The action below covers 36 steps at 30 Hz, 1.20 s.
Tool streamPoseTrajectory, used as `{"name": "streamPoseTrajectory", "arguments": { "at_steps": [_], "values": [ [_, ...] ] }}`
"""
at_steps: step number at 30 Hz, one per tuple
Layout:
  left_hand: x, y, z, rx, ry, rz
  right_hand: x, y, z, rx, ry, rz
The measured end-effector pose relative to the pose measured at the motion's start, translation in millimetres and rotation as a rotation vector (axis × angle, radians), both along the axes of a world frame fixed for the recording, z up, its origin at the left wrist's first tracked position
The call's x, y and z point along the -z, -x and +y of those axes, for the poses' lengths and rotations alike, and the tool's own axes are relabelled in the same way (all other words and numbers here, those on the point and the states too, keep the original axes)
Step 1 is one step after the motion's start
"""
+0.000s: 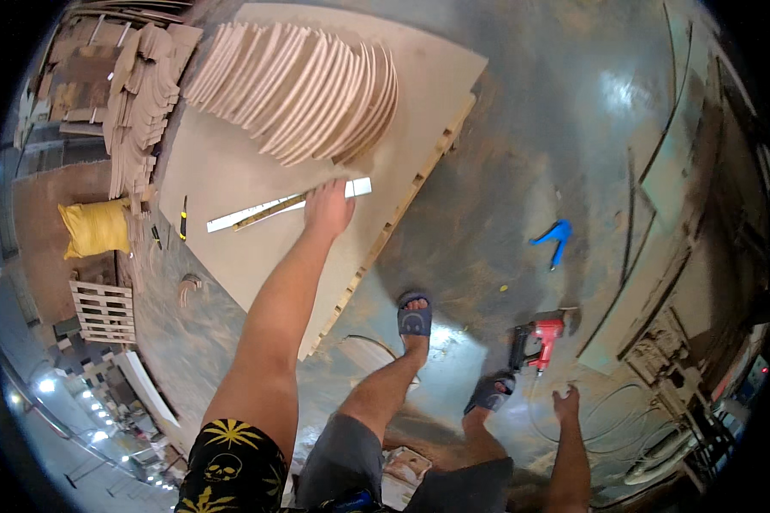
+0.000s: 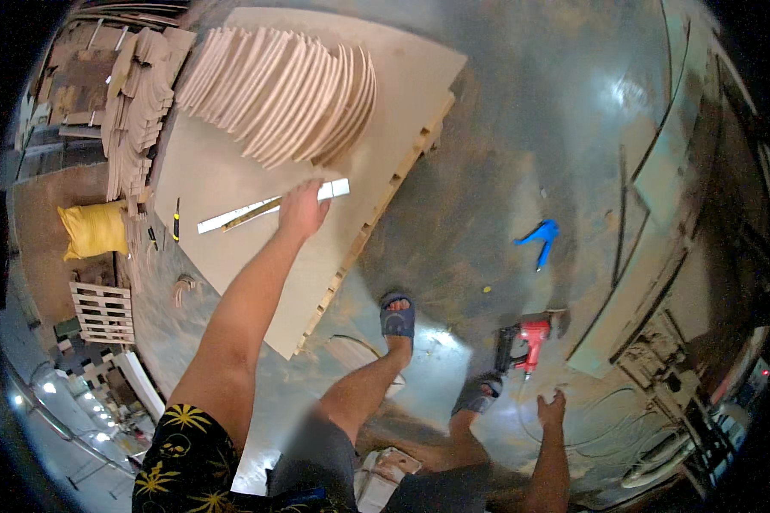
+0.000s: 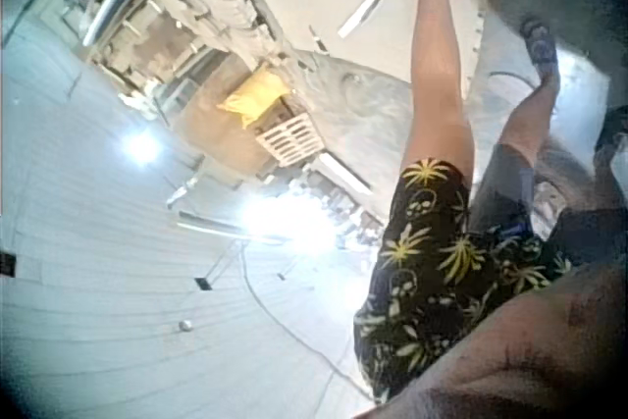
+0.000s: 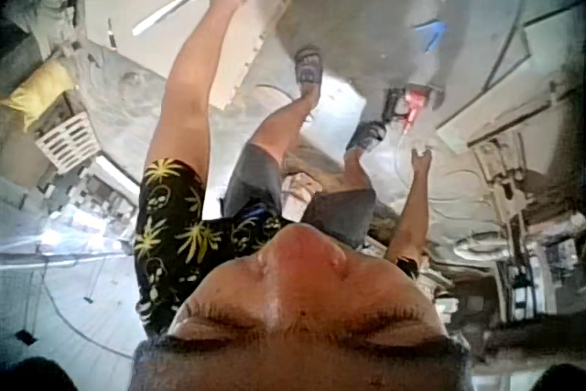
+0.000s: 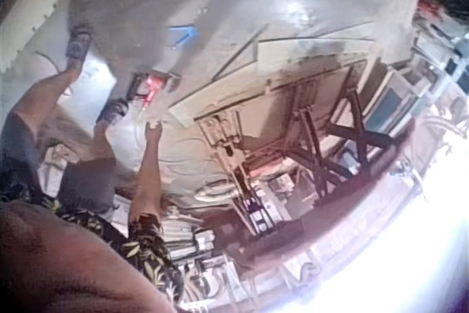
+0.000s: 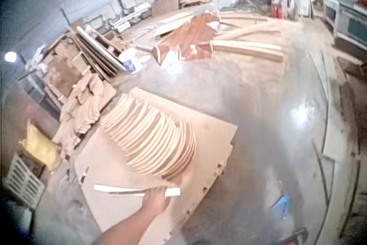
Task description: The person operates a computer terminal with a mouse and then uses a pneumatic nail gun to secure a white curved guide to a large wooden board on a workbench.
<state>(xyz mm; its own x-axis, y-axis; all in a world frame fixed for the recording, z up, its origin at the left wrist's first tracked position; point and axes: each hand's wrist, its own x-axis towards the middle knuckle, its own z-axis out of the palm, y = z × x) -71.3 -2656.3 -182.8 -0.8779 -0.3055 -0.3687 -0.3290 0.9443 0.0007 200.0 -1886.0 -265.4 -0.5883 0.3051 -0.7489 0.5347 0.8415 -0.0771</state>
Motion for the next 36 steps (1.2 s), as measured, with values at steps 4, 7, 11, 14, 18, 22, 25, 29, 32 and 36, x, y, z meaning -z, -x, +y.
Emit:
{"name": "streamPoseTrajectory", "arguments": {
  "at_steps": [4, 7, 11, 14, 18, 22, 25, 29, 32, 36],
  "values": [
    [46.6, 5.4, -8.4, 0.116, 0.17, 0.002, 73.0, 6.5, -28.5, 0.009, -0.038, 0.06],
    [70.1, -12.9, -3.0, 0.126, 0.149, 0.02, 114.3, 12.5, -30.4, -0.062, 0.005, 0.069],
    [67.6, -47.1, 14.8, 0.16, 0.079, 0.108, 149.1, 11.4, -38.3, 0.074, 0.104, 0.114],
    [53.2, -73.3, 38.8, 0.401, -0.009, 0.131, 165.2, 5.2, -38.8, -0.044, -0.07, 0.246],
    [32.3, -110.4, 69.0, 0.665, -0.127, 0.139, 162.5, 18.6, -43.4, -0.036, 0.161, 0.338],
    [-20.1, -113.9, 100.1, 0.73, -0.199, 0.271, 110.0, 51.5, -72.6, 0.167, 0.332, 0.23],
    [-60.4, -109.9, 111.9, 0.761, -0.212, 0.33, 57.0, 62.3, -76.6, 0.154, 0.227, 0.118],
    [-128.3, -113.9, 110.8, 0.8, -0.204, 0.492, -3.8, 44.2, -46.1, -0.052, 0.074, 0.12],
    [-198.4, -117.2, 99.4, 0.764, -0.169, 0.661, -72.7, 14.6, 5.2, -0.03, 0.015, 0.052],
    [-280.3, -114.5, 61.3, 0.581, -0.103, 0.876, -180.6, -66.5, 92.2, 0.094, 0.033, 0.082]
  ]
}}
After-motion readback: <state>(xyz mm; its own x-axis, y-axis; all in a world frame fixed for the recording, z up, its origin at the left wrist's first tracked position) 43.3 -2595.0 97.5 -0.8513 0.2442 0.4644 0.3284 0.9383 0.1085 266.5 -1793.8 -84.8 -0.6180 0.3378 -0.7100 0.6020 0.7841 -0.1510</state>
